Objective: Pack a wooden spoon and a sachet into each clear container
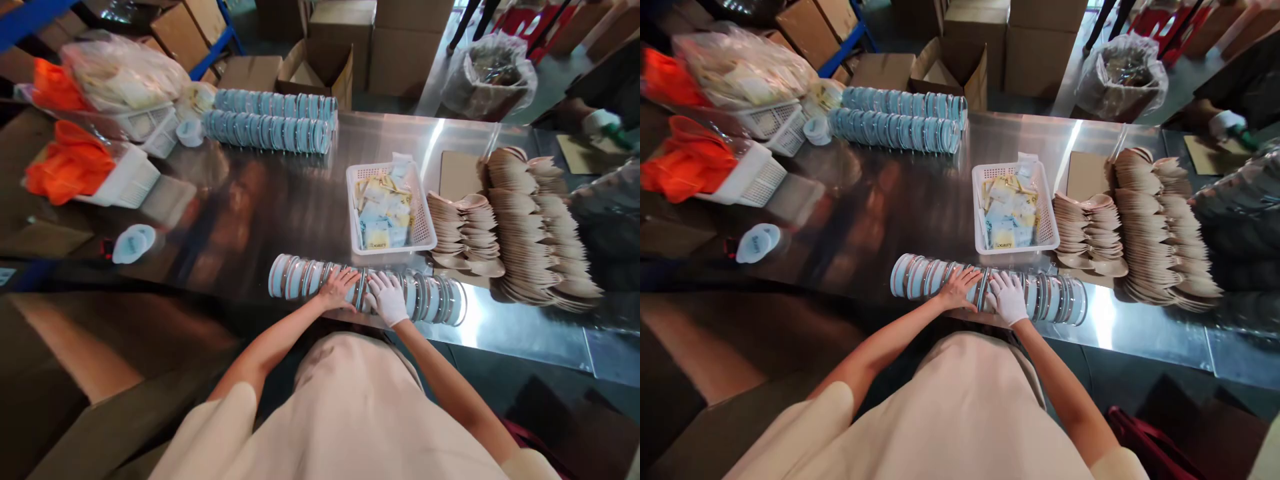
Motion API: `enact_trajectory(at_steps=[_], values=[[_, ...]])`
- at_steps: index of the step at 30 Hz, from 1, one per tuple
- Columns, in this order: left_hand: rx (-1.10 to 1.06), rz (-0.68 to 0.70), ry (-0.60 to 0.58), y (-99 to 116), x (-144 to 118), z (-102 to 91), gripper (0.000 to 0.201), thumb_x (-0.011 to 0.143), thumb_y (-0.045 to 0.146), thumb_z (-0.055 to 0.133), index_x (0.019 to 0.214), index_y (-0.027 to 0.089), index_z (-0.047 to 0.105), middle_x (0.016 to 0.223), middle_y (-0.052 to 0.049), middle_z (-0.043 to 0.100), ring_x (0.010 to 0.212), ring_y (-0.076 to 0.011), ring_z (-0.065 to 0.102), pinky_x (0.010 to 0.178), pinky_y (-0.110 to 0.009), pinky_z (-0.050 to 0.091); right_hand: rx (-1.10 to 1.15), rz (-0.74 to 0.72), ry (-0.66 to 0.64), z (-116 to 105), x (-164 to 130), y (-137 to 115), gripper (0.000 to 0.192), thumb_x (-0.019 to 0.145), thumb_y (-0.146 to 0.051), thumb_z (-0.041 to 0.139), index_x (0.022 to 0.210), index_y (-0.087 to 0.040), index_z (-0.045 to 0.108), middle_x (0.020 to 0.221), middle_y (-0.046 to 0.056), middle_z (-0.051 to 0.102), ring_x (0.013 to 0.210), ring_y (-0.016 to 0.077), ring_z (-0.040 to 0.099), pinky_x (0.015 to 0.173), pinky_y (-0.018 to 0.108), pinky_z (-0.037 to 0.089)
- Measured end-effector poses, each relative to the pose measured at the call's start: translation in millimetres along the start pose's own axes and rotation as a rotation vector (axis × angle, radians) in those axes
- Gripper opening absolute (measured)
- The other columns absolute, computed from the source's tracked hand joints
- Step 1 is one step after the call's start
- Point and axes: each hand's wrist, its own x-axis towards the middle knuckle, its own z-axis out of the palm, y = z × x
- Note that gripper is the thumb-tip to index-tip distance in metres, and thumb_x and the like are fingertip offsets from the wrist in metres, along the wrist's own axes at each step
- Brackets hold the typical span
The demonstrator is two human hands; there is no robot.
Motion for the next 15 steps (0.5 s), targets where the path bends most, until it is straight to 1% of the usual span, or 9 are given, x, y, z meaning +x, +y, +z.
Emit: enact_trajectory(at_steps=[3, 5, 7, 9, 10, 11, 13, 14, 15], values=[[-0.021, 0.041, 0.003, -8, -11, -4.0, 0.108, 0.072, 0.066, 0.086, 0.161, 0.019, 0.047, 0.163, -0.018, 0.051, 0.155, -0.041, 0.041, 0.133, -0.061, 0.014, -0.024, -0.058, -0.024, -1, -3, 9, 0.045, 0.106, -0.04, 0.051, 0.143, -0.019, 0.065, 0.158, 0.014, 0.058, 0.15, 0.0372, 0.045, 0.123, 0.06, 0.026], [-0.027, 0.066, -0.021, -11, -18, -10.0, 0.106, 0.072, 0.063, 0.086, 0.161, 0.02, 0.048, 0.163, -0.018, 0.051, 0.155, -0.0401, 0.041, 0.133, -0.061, 0.013, -0.033, -0.088, -0.028, -4, -9, 19, 0.044, 0.105, -0.039, 0.053, 0.143, -0.02, 0.066, 0.157, 0.013, 0.059, 0.15, 0.0369, 0.046, 0.124, 0.06, 0.026], [-0.016, 0.082, -0.037, -16, -24, -20.1, 0.106, 0.072, 0.063, 0.086, 0.162, 0.022, 0.046, 0.166, -0.018, 0.046, 0.157, -0.0407, 0.038, 0.133, -0.063, 0.008, -0.01, -0.102, -0.005, -5, -18, 26, 0.044, 0.104, -0.038, 0.055, 0.142, -0.02, 0.067, 0.157, 0.013, 0.059, 0.15, 0.0382, 0.046, 0.125, 0.063, 0.025], [0.001, 0.023, 0.021, -29, -32, -35.6, 0.104, 0.075, 0.066, 0.083, 0.162, 0.024, 0.045, 0.171, -0.017, 0.038, 0.16, -0.0421, 0.031, 0.131, -0.066, 0.004, 0.085, -0.108, 0.072, -2, -27, 24, 0.046, 0.103, -0.038, 0.054, 0.143, -0.019, 0.066, 0.157, 0.015, 0.058, 0.151, 0.0386, 0.045, 0.127, 0.065, 0.024], [0.002, -0.065, 0.092, -40, -39, -45.3, 0.101, 0.077, 0.067, 0.08, 0.162, 0.024, 0.046, 0.172, -0.017, 0.036, 0.161, -0.0428, 0.027, 0.131, -0.067, 0.003, 0.17, -0.107, 0.121, 2, -31, 19, 0.047, 0.103, -0.039, 0.052, 0.144, -0.019, 0.065, 0.158, 0.015, 0.058, 0.152, 0.0377, 0.045, 0.127, 0.065, 0.025], [-0.008, -0.204, 0.192, -53, -47, -55.5, 0.097, 0.081, 0.067, 0.077, 0.161, 0.022, 0.047, 0.172, -0.018, 0.036, 0.162, -0.0431, 0.024, 0.131, -0.066, 0.005, 0.28, -0.093, 0.163, 7, -34, 10, 0.048, 0.104, -0.039, 0.049, 0.146, -0.019, 0.064, 0.158, 0.015, 0.057, 0.152, 0.036, 0.045, 0.128, 0.064, 0.028], [-0.091, -0.613, 0.448, -84, -67, -74.9, 0.089, 0.088, 0.065, 0.07, 0.158, 0.014, 0.048, 0.168, -0.022, 0.042, 0.161, -0.0427, 0.024, 0.13, -0.062, 0.014, 0.544, -0.007, 0.178, 24, -33, -16, 0.051, 0.106, -0.044, 0.043, 0.149, -0.021, 0.061, 0.155, 0.014, 0.06, 0.148, 0.0321, 0.051, 0.124, 0.058, 0.039], [-0.177, -0.835, 0.571, -98, -78, -82.5, 0.087, 0.091, 0.064, 0.067, 0.156, 0.009, 0.048, 0.163, -0.024, 0.047, 0.159, -0.0419, 0.029, 0.128, -0.059, 0.022, 0.675, 0.051, 0.142, 33, -29, -31, 0.053, 0.107, -0.047, 0.043, 0.151, -0.022, 0.06, 0.151, 0.014, 0.063, 0.144, 0.0314, 0.056, 0.12, 0.055, 0.045], [-0.286, -1.012, 0.658, -111, -90, -88.0, 0.084, 0.094, 0.064, 0.063, 0.153, 0.007, 0.049, 0.156, -0.024, 0.055, 0.155, -0.0407, 0.036, 0.125, -0.056, 0.03, 0.796, 0.101, 0.09, 43, -22, -45, 0.056, 0.106, -0.051, 0.044, 0.152, -0.023, 0.058, 0.146, 0.015, 0.067, 0.139, 0.0318, 0.061, 0.116, 0.054, 0.05]])
